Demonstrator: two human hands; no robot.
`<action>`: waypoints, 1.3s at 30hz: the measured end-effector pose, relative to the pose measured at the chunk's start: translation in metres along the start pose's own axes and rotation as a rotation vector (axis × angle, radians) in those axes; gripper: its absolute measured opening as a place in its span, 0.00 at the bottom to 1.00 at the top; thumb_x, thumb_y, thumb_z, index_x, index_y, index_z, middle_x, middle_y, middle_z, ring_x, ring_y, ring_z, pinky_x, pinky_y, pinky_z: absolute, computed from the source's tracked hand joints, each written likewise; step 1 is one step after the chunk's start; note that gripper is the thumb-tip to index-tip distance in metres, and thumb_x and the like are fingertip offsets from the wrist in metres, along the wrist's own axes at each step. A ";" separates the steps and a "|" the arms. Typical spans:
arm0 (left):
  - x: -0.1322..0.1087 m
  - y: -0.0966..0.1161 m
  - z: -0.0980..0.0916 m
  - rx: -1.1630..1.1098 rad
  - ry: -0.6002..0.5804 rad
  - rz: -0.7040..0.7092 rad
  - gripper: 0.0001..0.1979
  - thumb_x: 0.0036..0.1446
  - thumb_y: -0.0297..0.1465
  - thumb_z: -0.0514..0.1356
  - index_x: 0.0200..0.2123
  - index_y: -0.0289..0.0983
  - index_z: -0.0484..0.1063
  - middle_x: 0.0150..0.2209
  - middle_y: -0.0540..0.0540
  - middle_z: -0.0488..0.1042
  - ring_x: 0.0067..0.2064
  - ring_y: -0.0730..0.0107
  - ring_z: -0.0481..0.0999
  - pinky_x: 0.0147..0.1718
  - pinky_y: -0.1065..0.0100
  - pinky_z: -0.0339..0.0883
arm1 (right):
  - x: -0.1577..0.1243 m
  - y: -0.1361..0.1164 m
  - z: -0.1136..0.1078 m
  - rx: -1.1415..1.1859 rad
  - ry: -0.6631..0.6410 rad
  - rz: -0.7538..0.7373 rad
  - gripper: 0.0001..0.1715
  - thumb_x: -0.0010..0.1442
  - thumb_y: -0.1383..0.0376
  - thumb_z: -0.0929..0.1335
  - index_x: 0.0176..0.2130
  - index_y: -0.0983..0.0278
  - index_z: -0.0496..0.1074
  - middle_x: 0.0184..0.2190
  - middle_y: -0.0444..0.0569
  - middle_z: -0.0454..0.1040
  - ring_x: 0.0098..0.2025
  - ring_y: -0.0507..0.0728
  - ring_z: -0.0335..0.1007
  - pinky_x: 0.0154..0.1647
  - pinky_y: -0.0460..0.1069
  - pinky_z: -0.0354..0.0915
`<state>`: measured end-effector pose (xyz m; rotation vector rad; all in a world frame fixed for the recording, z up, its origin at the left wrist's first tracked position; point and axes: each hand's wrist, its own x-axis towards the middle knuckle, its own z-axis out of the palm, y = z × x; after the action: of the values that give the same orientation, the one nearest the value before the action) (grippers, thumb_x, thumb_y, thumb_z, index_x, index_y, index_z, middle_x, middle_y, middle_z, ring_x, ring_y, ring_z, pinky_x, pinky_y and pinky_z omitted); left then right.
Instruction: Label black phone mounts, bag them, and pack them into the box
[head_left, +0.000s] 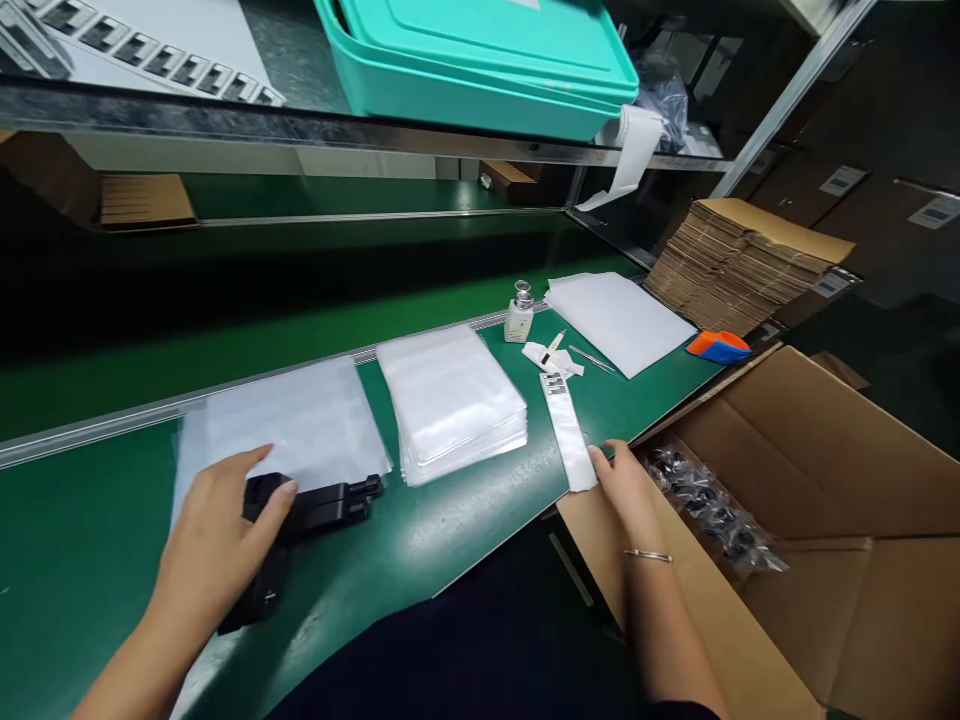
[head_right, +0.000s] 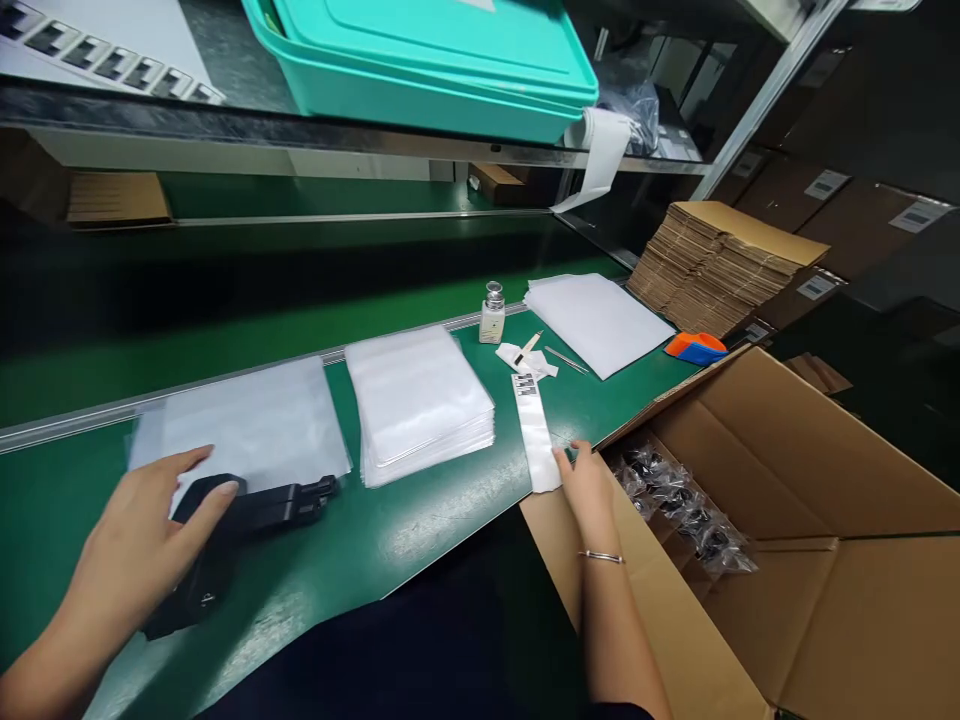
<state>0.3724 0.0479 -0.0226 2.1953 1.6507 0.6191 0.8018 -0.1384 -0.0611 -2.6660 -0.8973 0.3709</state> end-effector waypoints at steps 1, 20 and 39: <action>-0.001 0.017 0.003 -0.070 -0.047 0.043 0.27 0.57 0.49 0.51 0.54 0.40 0.67 0.50 0.39 0.74 0.47 0.48 0.74 0.32 0.59 0.73 | -0.005 0.001 0.006 0.073 0.013 -0.003 0.29 0.66 0.50 0.61 0.58 0.66 0.63 0.36 0.55 0.76 0.38 0.64 0.74 0.34 0.52 0.63; 0.014 0.208 0.180 -1.316 -0.840 -0.351 0.21 0.49 0.27 0.66 0.47 0.35 0.70 0.33 0.48 0.77 0.31 0.73 0.76 0.31 0.72 0.69 | -0.134 0.037 0.084 1.185 -0.214 -0.227 0.18 0.58 0.53 0.71 0.45 0.59 0.71 0.22 0.39 0.66 0.22 0.52 0.63 0.23 0.46 0.61; -0.005 0.171 0.132 -0.909 -0.759 0.324 0.20 0.59 0.43 0.58 0.47 0.36 0.74 0.35 0.44 0.78 0.38 0.61 0.76 0.40 0.64 0.67 | -0.077 -0.039 0.028 0.600 0.624 -0.520 0.06 0.62 0.58 0.67 0.36 0.57 0.73 0.44 0.52 0.73 0.53 0.66 0.68 0.64 0.69 0.50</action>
<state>0.5801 -0.0041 -0.0502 1.6575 0.4704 0.4000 0.7120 -0.1504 -0.0612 -1.7463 -1.0112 -0.2689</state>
